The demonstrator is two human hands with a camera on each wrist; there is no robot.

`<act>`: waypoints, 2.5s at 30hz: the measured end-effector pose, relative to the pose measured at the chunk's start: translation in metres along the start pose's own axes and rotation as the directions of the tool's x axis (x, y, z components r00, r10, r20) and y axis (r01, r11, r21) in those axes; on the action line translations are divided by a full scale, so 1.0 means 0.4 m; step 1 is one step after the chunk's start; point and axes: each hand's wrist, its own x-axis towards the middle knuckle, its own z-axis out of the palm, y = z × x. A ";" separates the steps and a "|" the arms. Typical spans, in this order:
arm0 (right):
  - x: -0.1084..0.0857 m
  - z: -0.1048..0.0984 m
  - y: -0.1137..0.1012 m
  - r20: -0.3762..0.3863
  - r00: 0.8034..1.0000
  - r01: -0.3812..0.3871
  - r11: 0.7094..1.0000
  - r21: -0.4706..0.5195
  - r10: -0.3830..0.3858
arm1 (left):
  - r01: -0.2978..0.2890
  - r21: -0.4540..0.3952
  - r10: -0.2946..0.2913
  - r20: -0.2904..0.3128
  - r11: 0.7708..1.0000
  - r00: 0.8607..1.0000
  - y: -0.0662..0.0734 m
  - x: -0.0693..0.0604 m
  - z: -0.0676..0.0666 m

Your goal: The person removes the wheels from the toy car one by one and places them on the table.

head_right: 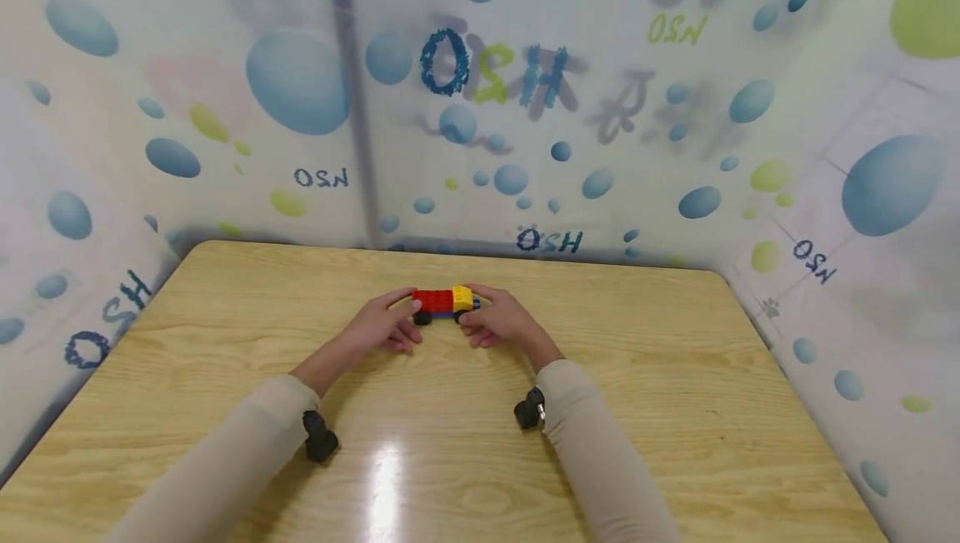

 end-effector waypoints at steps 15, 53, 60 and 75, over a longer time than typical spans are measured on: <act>-0.022 0.003 0.000 -0.002 0.999 0.042 0.999 -0.017 -0.042 | 0.009 0.010 -0.009 -0.009 1.000 1.000 0.000 -0.012 -0.002; -0.271 -0.009 -0.161 0.004 0.940 0.339 0.938 0.072 -0.340 | -0.395 0.115 0.390 0.065 0.911 0.918 0.106 -0.176 0.060; -0.310 0.002 -0.176 0.016 0.927 0.370 0.920 0.131 -0.375 | -0.417 0.133 0.414 0.051 0.899 0.909 0.128 -0.209 0.089; -0.376 0.021 -0.184 -0.060 0.929 0.369 0.920 0.133 -0.364 | -0.492 0.011 0.484 0.159 0.871 0.861 0.151 -0.265 0.126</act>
